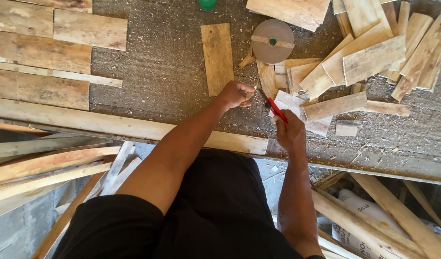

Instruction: The recorder is cutting and arranging small wooden pieces into a mosaic-like pattern on a larger board.

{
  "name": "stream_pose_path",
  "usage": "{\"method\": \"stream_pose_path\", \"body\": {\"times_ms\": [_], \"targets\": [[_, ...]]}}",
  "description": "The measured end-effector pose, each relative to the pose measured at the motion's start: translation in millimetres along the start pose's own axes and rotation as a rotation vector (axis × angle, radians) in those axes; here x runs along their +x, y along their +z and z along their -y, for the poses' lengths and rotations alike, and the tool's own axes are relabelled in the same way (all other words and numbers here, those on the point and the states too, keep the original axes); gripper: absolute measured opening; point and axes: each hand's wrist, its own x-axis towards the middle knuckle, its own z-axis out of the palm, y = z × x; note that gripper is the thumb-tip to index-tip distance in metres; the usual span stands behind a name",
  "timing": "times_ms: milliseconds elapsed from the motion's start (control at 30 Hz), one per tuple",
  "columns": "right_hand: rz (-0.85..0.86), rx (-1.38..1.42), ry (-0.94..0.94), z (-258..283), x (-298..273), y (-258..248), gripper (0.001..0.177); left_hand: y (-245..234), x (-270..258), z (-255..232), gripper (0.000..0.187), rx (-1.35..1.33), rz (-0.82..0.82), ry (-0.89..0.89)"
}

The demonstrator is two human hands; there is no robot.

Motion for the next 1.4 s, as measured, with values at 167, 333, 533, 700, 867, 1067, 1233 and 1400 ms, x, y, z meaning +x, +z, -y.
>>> {"method": "stream_pose_path", "body": {"times_ms": [167,333,533,700,867,1067,1233,1400], "targets": [[-0.008,-0.108,-0.052,-18.5,9.4,-3.1,0.015,7.1,-9.6,-24.8,0.041,0.177,-0.025,0.072],[0.03,-0.276,-0.023,-22.8,20.8,-5.2,0.016,8.7,-12.9,-33.0,0.041,0.285,-0.029,0.116],[0.083,-0.327,-0.006,-33.9,35.6,-3.6,0.017,13.2,-20.2,-47.9,0.043,0.369,0.021,0.082],[0.098,-0.308,-0.036,-33.0,43.5,-5.6,0.017,13.3,-9.7,-36.9,0.052,0.385,0.037,0.087],[0.16,-0.348,0.061,-22.8,53.7,-7.1,0.019,14.2,-9.0,-40.1,0.052,0.351,0.042,0.072],[0.181,-0.379,0.039,-21.7,57.6,-7.0,0.019,13.3,-11.3,-41.7,0.053,0.349,0.042,0.07],[0.17,-0.373,0.005,-22.8,58.6,-5.1,0.018,14.9,-18.2,-50.8,0.053,0.334,0.028,0.058],[0.201,-0.377,0.069,-14.7,60.1,-6.0,0.019,11.1,-10.6,-41.3,0.056,0.356,0.023,0.107]]}}
